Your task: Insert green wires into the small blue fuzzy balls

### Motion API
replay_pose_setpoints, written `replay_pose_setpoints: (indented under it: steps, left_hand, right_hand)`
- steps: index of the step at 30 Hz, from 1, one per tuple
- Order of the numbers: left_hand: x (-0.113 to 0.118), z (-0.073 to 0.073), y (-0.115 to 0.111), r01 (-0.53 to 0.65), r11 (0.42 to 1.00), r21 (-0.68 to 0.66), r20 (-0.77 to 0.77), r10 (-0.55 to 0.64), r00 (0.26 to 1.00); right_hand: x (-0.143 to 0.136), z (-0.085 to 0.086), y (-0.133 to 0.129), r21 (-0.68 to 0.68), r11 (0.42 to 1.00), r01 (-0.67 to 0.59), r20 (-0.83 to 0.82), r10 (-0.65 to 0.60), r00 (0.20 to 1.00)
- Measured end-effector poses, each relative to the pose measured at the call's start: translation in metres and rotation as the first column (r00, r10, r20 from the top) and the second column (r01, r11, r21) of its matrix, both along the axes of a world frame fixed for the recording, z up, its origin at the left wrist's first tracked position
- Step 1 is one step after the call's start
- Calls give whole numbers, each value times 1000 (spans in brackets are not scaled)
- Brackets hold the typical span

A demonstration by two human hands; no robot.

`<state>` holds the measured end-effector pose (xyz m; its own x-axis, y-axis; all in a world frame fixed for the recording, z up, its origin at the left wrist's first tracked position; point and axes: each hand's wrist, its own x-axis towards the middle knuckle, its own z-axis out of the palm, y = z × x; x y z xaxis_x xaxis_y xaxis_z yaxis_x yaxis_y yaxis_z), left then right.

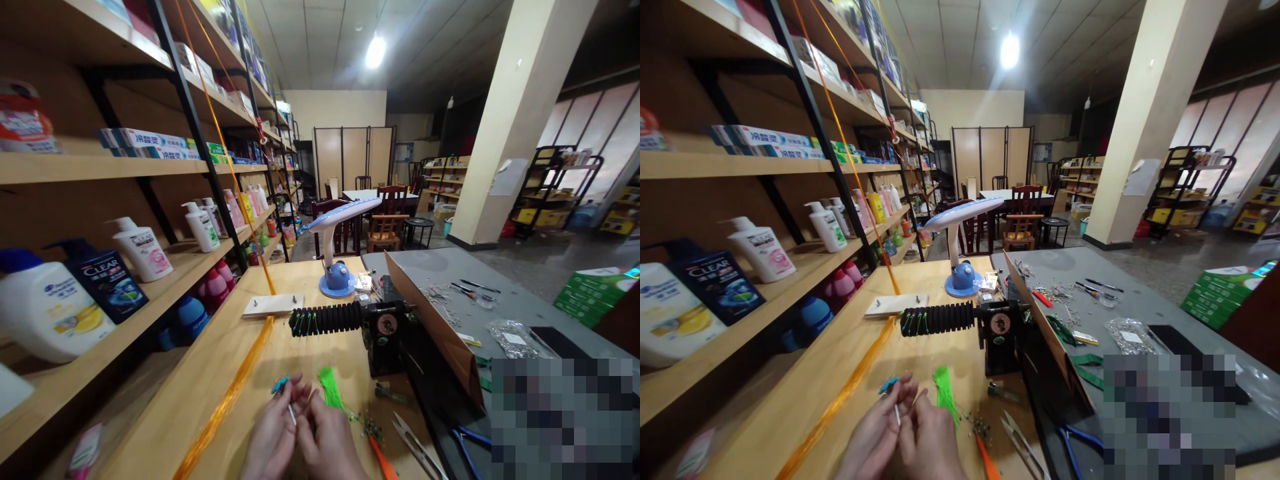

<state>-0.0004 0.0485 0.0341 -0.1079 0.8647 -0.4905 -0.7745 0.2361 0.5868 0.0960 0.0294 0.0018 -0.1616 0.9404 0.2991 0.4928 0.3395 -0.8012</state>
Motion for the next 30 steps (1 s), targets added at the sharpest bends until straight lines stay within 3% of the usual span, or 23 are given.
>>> replay_pose_setpoints:
  steps: [6,10,13,15,20,25,30]
  left_hand:
    - [-11,7,7,-83,996,12,-7,84,996]
    - [-33,19,13,-177,979,100,-56,183,982]
    - [-38,12,5,-8,981,192,-159,39,987]
    - [-35,2,-4,100,981,168,-190,-68,979]
    - [-18,-15,-20,282,952,117,-270,-243,932]
    - [-5,-5,-24,281,950,133,-354,-219,909]
    - [-4,2,-18,169,962,214,-461,-53,886]
  right_hand:
    - [1,-6,-4,43,999,20,-49,-18,999]
    - [11,-11,-2,-84,996,13,-139,-25,990]
    - [15,-10,1,-238,968,-77,-401,-25,916]
    - [15,-9,4,-295,946,-137,-559,-54,828]
    - [15,-5,7,-326,909,-258,-724,-64,687]
    - [16,0,8,-302,902,-308,-771,-41,635]
    - [12,12,16,-370,855,-363,-718,-14,696]
